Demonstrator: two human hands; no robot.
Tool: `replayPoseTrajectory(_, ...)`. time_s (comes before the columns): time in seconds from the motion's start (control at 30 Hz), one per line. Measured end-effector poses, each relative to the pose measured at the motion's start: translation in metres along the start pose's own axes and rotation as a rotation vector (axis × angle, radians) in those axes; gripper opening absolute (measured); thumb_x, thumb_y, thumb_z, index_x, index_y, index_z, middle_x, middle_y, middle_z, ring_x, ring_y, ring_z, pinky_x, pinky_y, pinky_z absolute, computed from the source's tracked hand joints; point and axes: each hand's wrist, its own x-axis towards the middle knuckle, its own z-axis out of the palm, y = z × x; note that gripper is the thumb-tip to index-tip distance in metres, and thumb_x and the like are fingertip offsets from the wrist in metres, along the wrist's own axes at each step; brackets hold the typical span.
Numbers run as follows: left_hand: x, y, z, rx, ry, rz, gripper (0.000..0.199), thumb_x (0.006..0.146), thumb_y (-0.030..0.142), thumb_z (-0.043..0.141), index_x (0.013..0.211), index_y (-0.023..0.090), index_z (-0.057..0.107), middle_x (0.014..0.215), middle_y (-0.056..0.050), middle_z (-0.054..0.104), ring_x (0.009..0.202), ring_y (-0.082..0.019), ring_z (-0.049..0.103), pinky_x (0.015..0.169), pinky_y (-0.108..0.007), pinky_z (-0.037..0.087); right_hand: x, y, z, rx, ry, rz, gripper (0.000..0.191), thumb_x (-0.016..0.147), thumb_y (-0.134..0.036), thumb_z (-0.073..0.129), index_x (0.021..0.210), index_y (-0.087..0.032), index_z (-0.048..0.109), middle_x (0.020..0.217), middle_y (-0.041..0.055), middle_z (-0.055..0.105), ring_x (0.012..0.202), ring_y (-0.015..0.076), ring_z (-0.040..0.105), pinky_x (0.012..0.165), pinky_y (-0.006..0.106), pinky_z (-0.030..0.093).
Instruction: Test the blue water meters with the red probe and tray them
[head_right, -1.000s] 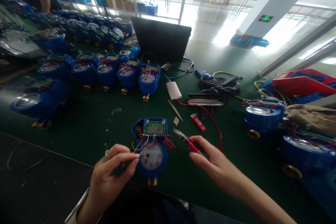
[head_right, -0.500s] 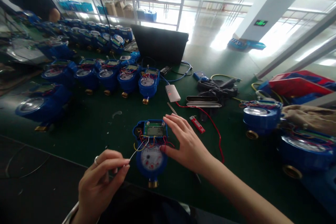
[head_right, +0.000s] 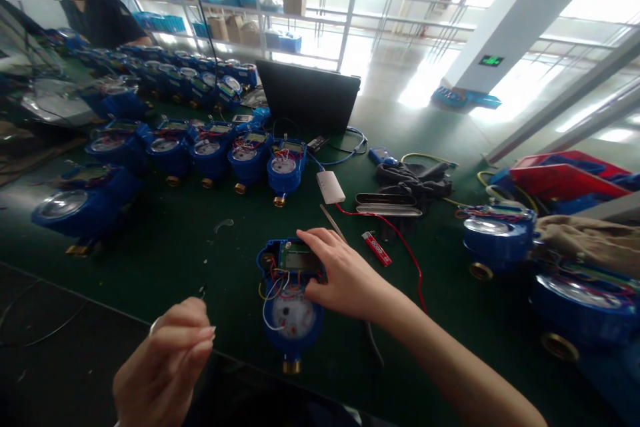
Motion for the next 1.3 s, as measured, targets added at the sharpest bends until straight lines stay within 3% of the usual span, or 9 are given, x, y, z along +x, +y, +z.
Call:
replayPoseTrajectory(0.07,-0.001,-0.012,0.007,0.001,0.036,-0.163,0.026,0.099,0.029,0.050,0.078,0.021,0.062,0.081,-0.002,0.061,0.077,-0.014,0.060,0.069,-0.025,0.050,0.001,0.000,0.000,0.002,-0.003,0.018,0.072,0.073,-0.016,0.056,0.144,-0.010,0.044,0.144,0.0196,0.048,0.132,0.0318,0.047,0.110,0.052,0.041)
replayPoseTrajectory(0.13,-0.004,-0.025,0.019,-0.038,0.031,-0.379,0.019,0.094,0.040,0.058,0.096,0.022,0.064,0.103,-0.006,0.064,0.097,-0.019,0.063,0.081,-0.030,0.053,0.002,-0.002,0.002,0.003,0.014,0.037,0.068,0.074,-0.014,0.055,0.142,-0.009,0.047,0.141,0.0200,0.051,0.129,0.0321,0.050,0.109,0.052,0.042)
replayPoseTrajectory(0.2,-0.007,-0.036,0.031,-0.146,-0.047,-0.555,0.049,0.087,0.049,0.065,0.127,0.024,0.052,0.128,-0.011,0.059,0.118,-0.026,0.058,0.097,-0.040,0.050,0.003,-0.005,0.003,0.003,0.037,0.042,0.065,0.074,-0.014,0.055,0.139,-0.011,0.051,0.138,0.0190,0.054,0.125,0.0318,0.054,0.106,0.051,0.044)
replayPoseTrajectory(0.3,-0.010,-0.044,0.046,-0.247,-0.127,-0.647,0.082,0.081,0.054,0.070,0.146,0.024,0.031,0.150,-0.015,0.041,0.138,-0.033,0.041,0.112,-0.051,0.038,0.002,-0.007,0.001,0.040,0.081,0.017,0.063,0.074,-0.014,0.056,0.136,-0.016,0.053,0.135,0.0154,0.057,0.120,0.0300,0.059,0.101,0.048,0.049)
replayPoseTrajectory(0.53,-0.011,-0.048,0.048,-0.277,-0.170,-0.647,0.082,0.081,0.052,0.071,0.148,0.024,0.032,0.154,-0.016,0.036,0.143,-0.035,0.034,0.116,-0.057,0.030,-0.003,-0.003,-0.008,0.156,0.181,-0.013,0.062,0.076,-0.018,0.061,0.136,-0.021,0.051,0.137,0.0113,0.059,0.125,0.0290,0.057,0.102,0.045,0.049)
replayPoseTrajectory(0.83,0.002,-0.045,0.035,-0.235,-0.059,-0.638,0.049,0.093,0.049,0.055,0.135,0.025,0.056,0.149,-0.011,0.047,0.139,-0.031,0.043,0.114,-0.051,0.035,-0.005,-0.001,-0.003,0.266,0.212,0.016,0.062,0.077,-0.019,0.063,0.137,-0.022,0.048,0.137,0.0121,0.059,0.127,0.0290,0.055,0.100,0.046,0.049)
replayPoseTrajectory(1.13,0.029,-0.043,0.045,-0.203,-0.236,-0.524,0.070,0.084,0.051,0.067,0.143,0.024,0.042,0.155,-0.013,0.038,0.145,-0.032,0.032,0.120,-0.054,0.024,-0.011,-0.001,-0.011,0.259,0.091,-0.036,0.070,0.078,-0.022,0.068,0.144,-0.021,0.046,0.149,0.0120,0.048,0.139,0.0305,0.042,0.114,0.051,0.036)
replayPoseTrajectory(1.2,0.033,-0.046,0.048,-0.147,-0.263,-0.516,0.072,0.081,0.051,0.069,0.142,0.023,0.043,0.154,-0.014,0.038,0.145,-0.033,0.031,0.119,-0.055,0.023,-0.019,0.006,-0.019,0.308,0.177,-0.027,0.070,0.080,-0.028,0.070,0.145,-0.024,0.045,0.154,0.0101,0.043,0.143,0.0302,0.036,0.116,0.050,0.032)
replayPoseTrajectory(1.3,0.039,-0.051,0.052,-0.082,-0.297,-0.532,0.078,0.076,0.052,0.072,0.141,0.021,0.042,0.154,-0.016,0.036,0.145,-0.033,0.030,0.120,-0.056,0.021,-0.039,0.026,-0.029,0.353,0.463,0.142,0.046,0.084,-0.042,0.067,0.125,-0.023,0.064,0.124,0.0096,0.070,0.115,0.0280,0.065,0.096,0.042,0.054)
